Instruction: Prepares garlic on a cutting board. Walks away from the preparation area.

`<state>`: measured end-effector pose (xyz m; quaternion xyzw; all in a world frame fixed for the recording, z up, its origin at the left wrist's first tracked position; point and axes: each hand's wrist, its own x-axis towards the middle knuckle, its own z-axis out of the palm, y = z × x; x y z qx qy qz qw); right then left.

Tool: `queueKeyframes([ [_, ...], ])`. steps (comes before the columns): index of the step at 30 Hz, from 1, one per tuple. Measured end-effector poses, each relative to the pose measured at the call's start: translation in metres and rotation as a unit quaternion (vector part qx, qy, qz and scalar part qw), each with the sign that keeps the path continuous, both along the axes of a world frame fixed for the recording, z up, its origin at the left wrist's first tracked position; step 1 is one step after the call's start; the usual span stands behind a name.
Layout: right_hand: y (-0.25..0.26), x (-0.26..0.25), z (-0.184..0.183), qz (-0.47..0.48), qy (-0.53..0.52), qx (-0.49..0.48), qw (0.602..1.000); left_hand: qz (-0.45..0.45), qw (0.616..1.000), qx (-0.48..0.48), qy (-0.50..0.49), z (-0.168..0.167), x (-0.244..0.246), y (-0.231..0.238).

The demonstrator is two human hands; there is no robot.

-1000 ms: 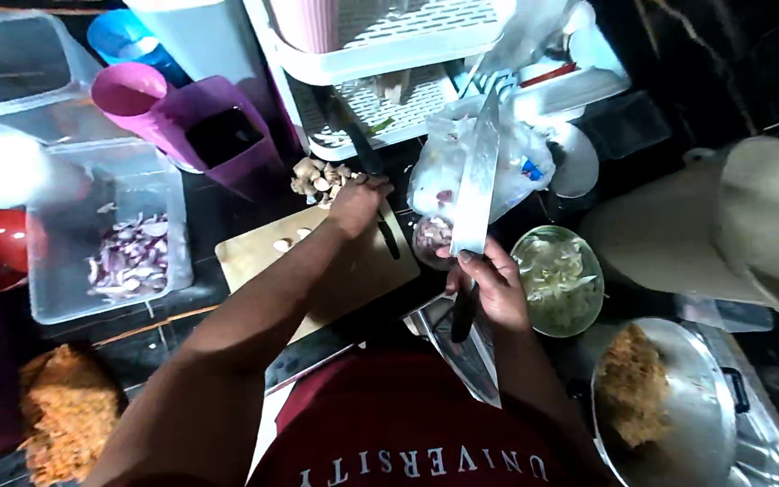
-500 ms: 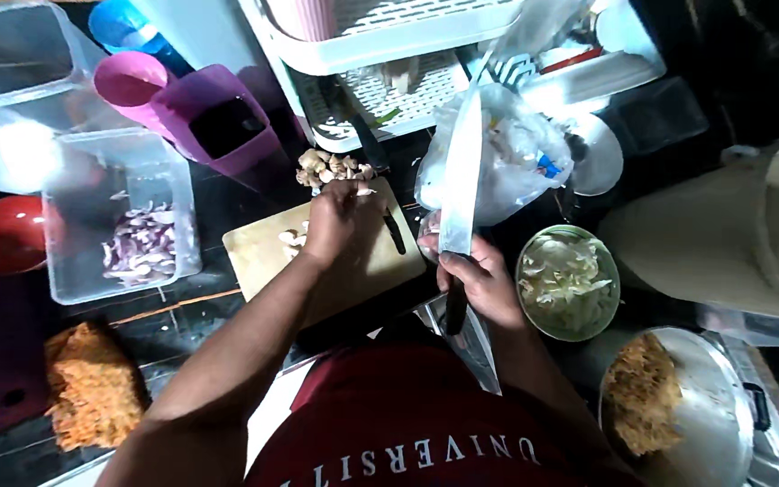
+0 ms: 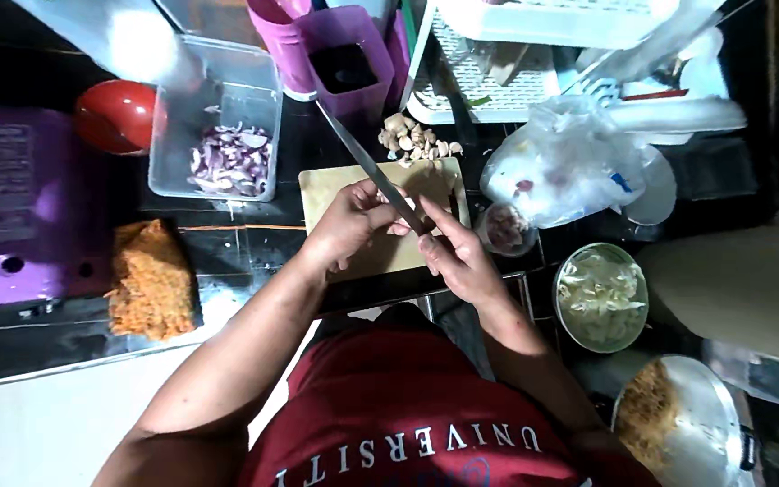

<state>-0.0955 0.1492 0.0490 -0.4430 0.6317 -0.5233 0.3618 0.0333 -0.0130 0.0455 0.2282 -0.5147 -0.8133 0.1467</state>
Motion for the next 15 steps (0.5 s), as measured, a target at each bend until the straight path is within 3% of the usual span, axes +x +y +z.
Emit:
queueKeyframes([
  [6, -0.002, 0.015, 0.001, 0.009, -0.028, 0.002, 1.0, 0.009, 0.996, 0.086, 0.012, 0.002, 0.017, 0.002],
  [15, 0.009, 0.024, 0.0, -0.041, -0.03, 0.014, 0.999, 0.004, 0.992, 0.122, -0.007, 0.004, 0.014, 0.006],
])
